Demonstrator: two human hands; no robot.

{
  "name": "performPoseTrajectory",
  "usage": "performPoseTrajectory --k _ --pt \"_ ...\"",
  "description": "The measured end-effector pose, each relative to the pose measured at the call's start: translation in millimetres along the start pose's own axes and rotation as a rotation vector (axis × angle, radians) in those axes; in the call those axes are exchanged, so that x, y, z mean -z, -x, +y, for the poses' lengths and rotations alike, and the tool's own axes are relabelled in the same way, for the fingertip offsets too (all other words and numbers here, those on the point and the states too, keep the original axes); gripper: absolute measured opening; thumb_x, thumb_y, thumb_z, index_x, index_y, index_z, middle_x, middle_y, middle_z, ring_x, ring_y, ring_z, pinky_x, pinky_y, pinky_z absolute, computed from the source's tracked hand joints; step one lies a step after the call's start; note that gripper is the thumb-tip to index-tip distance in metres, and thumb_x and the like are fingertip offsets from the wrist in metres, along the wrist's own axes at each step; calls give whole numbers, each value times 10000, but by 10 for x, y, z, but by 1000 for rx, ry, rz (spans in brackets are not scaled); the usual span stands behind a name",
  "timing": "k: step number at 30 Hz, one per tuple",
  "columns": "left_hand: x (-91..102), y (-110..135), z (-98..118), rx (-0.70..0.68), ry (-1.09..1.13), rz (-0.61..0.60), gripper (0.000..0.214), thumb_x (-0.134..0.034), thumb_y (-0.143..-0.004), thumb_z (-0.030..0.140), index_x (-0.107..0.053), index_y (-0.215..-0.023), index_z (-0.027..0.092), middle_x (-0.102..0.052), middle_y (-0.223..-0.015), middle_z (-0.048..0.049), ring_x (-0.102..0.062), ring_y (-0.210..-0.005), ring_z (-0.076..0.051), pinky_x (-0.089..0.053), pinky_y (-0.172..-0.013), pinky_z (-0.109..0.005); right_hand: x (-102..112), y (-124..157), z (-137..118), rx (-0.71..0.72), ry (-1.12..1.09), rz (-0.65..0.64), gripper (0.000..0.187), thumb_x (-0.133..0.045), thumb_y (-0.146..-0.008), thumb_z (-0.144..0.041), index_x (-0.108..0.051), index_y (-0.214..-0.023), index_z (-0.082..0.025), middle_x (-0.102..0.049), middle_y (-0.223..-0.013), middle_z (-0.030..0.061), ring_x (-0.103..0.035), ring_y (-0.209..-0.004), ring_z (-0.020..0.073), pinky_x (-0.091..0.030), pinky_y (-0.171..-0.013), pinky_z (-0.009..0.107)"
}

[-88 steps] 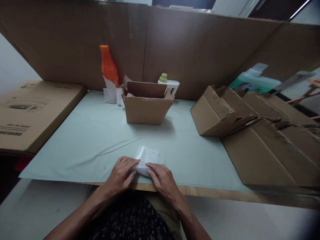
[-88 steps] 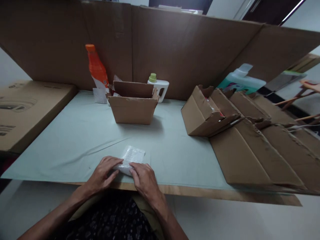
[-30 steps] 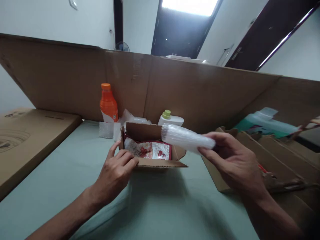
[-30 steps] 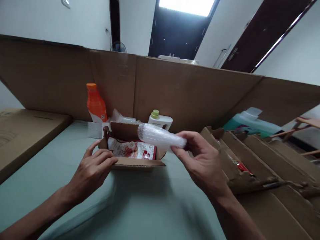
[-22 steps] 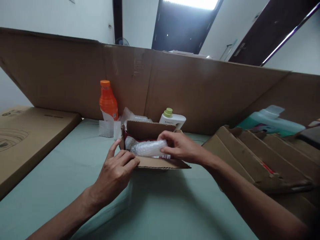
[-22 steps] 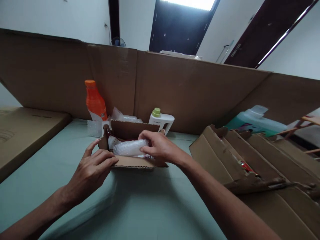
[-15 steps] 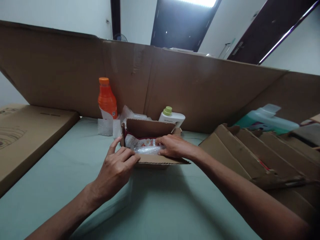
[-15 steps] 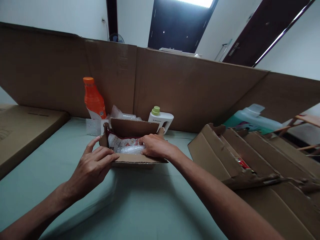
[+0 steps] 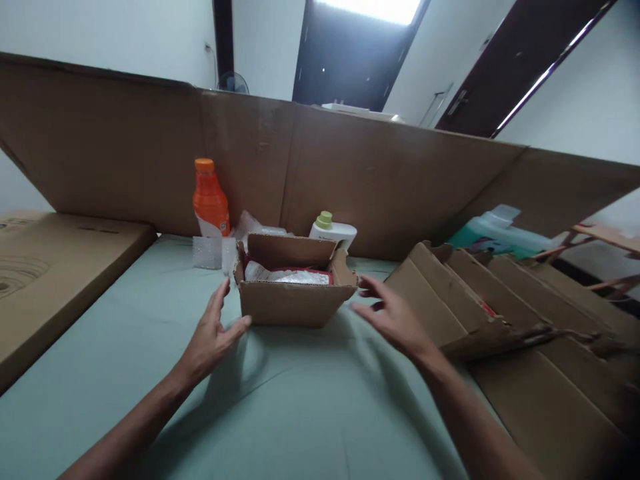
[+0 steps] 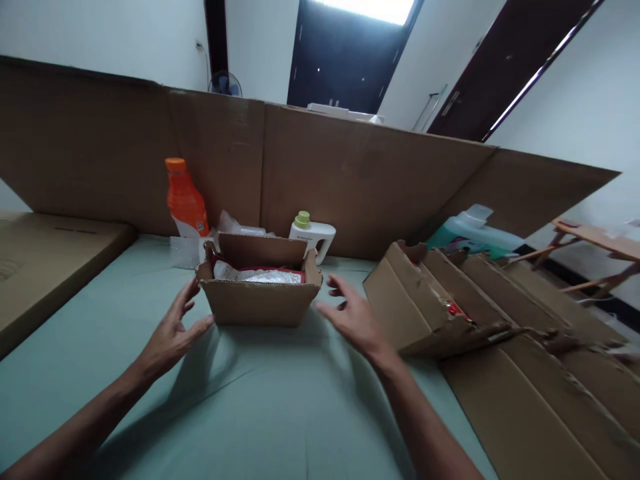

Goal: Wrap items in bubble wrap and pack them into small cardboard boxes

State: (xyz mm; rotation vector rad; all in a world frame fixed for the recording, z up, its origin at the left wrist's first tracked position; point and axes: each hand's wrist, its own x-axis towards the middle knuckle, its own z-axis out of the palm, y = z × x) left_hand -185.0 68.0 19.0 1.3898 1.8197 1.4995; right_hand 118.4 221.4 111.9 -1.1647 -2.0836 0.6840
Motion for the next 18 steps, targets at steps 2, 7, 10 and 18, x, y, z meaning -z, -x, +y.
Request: performPoseTrajectory --k 2,7,10,18 --pt "-172 -116 8 58 128 -31 798 -654 -840 485 -332 -1504 181 -433 -1531 -192 -416 -1422 -342 -357 -1145 -554 -343 -7 132 -44 -106 -105 589 -710 -758 -438 -610 -1267 -160 -716 -1191 142 -685 -989 274 -563 -746 360" --pt "-417 -156 108 134 264 -3 709 -660 -798 537 -464 -1362 154 -624 -1302 -151 -585 -1239 -297 -475 -1045 -432 -787 113 118 -114 -209 -41 537 -641 -802 -437 -598 -1248 -140 -728 -1149 135 -677 -986 272 -544 -852 388" --pt "-293 182 73 163 216 30 654 -694 -775 550 -525 -1275 164 -645 -1262 -140 -609 -1205 -300 -485 -1027 -427 -794 463 -20 -94 -227 -15 543 -640 -805 -439 -595 -1263 -150 -711 -1197 141 -682 -995 285 -550 -866 399" --pt "136 968 274 230 119 208 676 -671 -800 608 -534 -1298 172 -647 -1263 -147 -599 -1217 -325 -468 -1047 -486 -841 926 -340 -19 -353 -95 551 -694 -789 -515 -646 -1227 -184 -733 -1146 118 -673 -1047 313 -546 -930 457"
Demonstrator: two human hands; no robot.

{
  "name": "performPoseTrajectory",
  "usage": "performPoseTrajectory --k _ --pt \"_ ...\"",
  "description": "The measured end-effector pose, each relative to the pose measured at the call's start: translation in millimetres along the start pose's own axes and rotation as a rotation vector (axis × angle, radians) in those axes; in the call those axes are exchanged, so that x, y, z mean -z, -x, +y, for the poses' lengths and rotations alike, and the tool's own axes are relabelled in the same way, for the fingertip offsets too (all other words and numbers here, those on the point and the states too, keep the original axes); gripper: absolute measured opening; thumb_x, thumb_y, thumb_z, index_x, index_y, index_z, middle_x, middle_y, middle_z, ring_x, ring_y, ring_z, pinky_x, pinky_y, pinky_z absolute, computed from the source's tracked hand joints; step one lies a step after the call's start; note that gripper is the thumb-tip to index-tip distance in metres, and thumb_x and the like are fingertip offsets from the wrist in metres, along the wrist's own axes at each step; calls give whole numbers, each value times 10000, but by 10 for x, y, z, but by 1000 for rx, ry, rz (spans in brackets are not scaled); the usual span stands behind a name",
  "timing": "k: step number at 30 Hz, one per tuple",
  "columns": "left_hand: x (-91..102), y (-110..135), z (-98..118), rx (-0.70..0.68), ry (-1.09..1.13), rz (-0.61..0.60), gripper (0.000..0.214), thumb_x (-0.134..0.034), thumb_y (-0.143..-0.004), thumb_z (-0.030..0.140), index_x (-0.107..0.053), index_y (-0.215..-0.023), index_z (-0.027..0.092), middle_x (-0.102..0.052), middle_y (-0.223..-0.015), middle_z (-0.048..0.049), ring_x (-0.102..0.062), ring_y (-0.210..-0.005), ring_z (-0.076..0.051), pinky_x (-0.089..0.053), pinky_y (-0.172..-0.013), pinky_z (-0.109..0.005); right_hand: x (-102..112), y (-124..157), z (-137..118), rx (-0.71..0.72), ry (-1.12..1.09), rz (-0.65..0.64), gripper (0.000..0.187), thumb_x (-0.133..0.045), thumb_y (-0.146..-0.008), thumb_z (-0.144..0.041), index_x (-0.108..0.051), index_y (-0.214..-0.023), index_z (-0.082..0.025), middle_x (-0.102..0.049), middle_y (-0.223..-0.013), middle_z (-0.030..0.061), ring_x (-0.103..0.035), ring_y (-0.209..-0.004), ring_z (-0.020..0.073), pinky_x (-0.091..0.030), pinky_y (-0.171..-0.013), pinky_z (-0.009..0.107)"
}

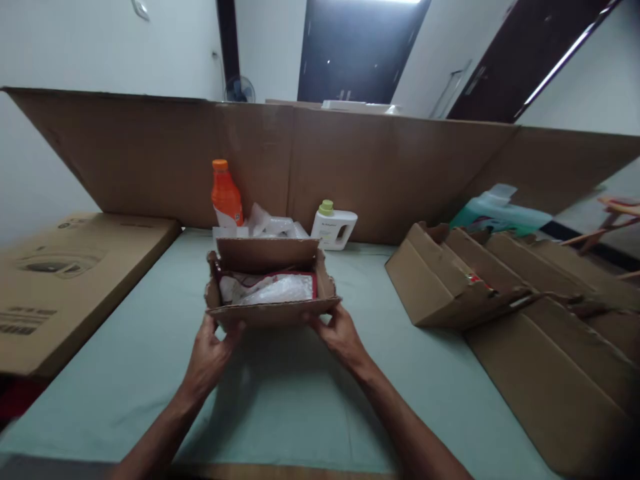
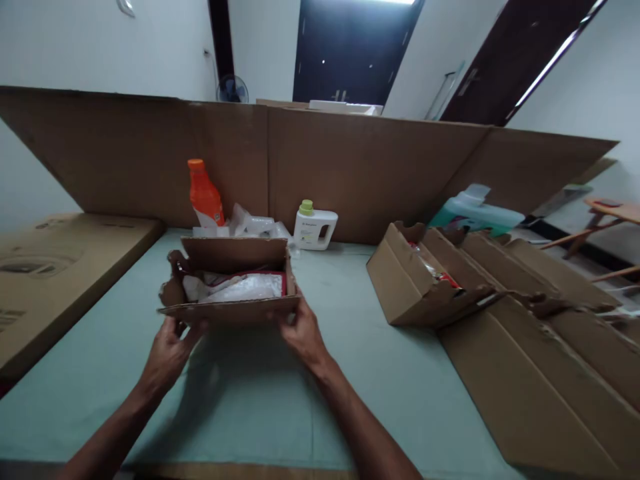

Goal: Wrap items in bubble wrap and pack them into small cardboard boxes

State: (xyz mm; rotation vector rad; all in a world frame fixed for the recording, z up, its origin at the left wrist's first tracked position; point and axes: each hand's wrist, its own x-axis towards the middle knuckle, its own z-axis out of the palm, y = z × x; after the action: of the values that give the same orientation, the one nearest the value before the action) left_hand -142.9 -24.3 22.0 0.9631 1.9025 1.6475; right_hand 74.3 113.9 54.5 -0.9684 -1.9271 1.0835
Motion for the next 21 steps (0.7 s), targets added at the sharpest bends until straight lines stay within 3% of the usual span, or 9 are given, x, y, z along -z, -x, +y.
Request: performPoseTrajectory --k 3,6,11,16,21 --pt "-157 148 79 -92 12 -86 674 -635 -856 567 -474 -1385 180 -611 -1320 -158 -582 -1239 -313 -471 -1048 -476 200 123 33 -85 19 75 524 -713 -764 -547 -670 -1122 -167 -749 -1090 131 -682 -1011 321 -552 -890 458" --pt "-225 284 91 -111 2 -169 641 -595 -908 528 -438 -1428 189 -589 -1351 -169 -566 -1261 -314 -473 -1046 -479 334 300 12 -110 40 143 537 -719 -773 -548 -655 -1148 -169 -732 -1160 146 -662 -1094 332 -525 -952 469" --pt "-78 315 77 -96 -43 -85 623 -596 -909 525 -448 -1419 199 -609 -1308 -158 -541 -1292 -331 -469 -1051 -501 139 316 -25 -67 -16 82 494 -727 -768 -530 -661 -1109 -180 -723 -1168 137 -651 -1118 319 -517 -978 446" --pt "2 318 -127 -97 -83 -94 604 -609 -894 508 -481 -1392 190 -635 -1253 -154 -537 -1311 -336 -469 -1065 -512 79 237 184 -90 -23 51 486 -716 -775 -525 -654 -1112 -179 -738 -1121 139 -666 -1087 324 -529 -948 446" --pt "312 71 -379 -223 -223 -248 982 -784 -729 529 -326 -1535 204 -427 -1530 -201 -367 -1453 -390 -325 -1172 -590 165 301 440 -148 55 9 659 -731 -738 -549 -575 -1271 -194 -711 -1200 140 -671 -1093 334 -532 -935 468"
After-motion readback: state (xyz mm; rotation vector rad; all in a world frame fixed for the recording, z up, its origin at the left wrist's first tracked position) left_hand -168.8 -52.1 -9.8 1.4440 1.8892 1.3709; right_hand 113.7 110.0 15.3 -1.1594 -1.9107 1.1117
